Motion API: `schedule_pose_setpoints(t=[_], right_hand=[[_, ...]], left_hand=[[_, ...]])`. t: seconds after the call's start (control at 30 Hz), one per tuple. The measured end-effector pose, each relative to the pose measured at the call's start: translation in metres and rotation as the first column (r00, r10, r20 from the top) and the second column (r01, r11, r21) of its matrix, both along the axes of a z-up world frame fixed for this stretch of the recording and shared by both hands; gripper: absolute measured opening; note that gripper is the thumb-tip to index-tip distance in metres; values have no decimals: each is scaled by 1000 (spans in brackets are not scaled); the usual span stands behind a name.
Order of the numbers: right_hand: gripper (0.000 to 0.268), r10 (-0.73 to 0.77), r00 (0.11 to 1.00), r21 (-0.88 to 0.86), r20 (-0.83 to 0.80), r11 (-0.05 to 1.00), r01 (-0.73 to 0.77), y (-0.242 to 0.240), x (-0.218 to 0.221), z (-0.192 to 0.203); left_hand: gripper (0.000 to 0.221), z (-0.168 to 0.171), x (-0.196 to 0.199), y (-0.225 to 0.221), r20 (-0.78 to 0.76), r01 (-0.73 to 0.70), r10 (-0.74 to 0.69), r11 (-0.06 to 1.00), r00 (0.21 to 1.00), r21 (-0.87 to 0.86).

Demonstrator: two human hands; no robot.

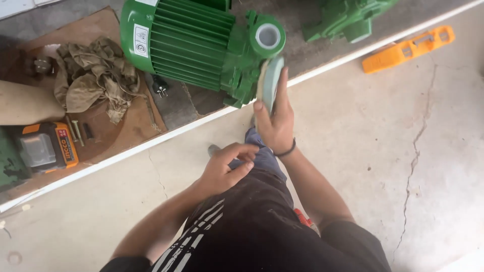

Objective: Cleaning the exterior of a green water pump using a sponge at a workbench and then moving it to a display shelf.

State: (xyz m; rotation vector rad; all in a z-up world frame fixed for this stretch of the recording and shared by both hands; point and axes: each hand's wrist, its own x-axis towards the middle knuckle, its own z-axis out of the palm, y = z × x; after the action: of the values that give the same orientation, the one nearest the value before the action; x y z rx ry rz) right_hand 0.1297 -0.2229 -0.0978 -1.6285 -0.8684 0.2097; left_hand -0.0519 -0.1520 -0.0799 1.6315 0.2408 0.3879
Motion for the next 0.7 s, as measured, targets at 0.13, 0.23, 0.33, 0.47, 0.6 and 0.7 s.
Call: schedule_pose_setpoints(t=[0.13,0.23,0.33,0.47,0.6,0.7], right_hand=[[75,26,989,-484,-146,870,-94,-43,-31,-18],[74,-34,979,-492,-201,868,-71,-53,-24,-6],[71,-107,985,-159,-138,984,85,-30,-12,23],[76,-57,987,-212,-147,977,25,-11,-29,32],[86,67,959,-561,-275,799,-217,-45,-37,-19],[97,62,784,-611,-617,590,-527,-79,-23,-83]], left_hand=[[26,-3,-31,0,-95,98,-98,995,991,-6],[24,-7,-35,6,-110,154,-152,988,982,13],[22,4,-38,6,-138,135,-130,990,982,34],[24,32,-29,7,-126,50,-34,991,991,125],[25,25,-27,-17,-164,-57,85,984,983,169],[26,22,-18,-43,-246,-120,153,982,957,147]])
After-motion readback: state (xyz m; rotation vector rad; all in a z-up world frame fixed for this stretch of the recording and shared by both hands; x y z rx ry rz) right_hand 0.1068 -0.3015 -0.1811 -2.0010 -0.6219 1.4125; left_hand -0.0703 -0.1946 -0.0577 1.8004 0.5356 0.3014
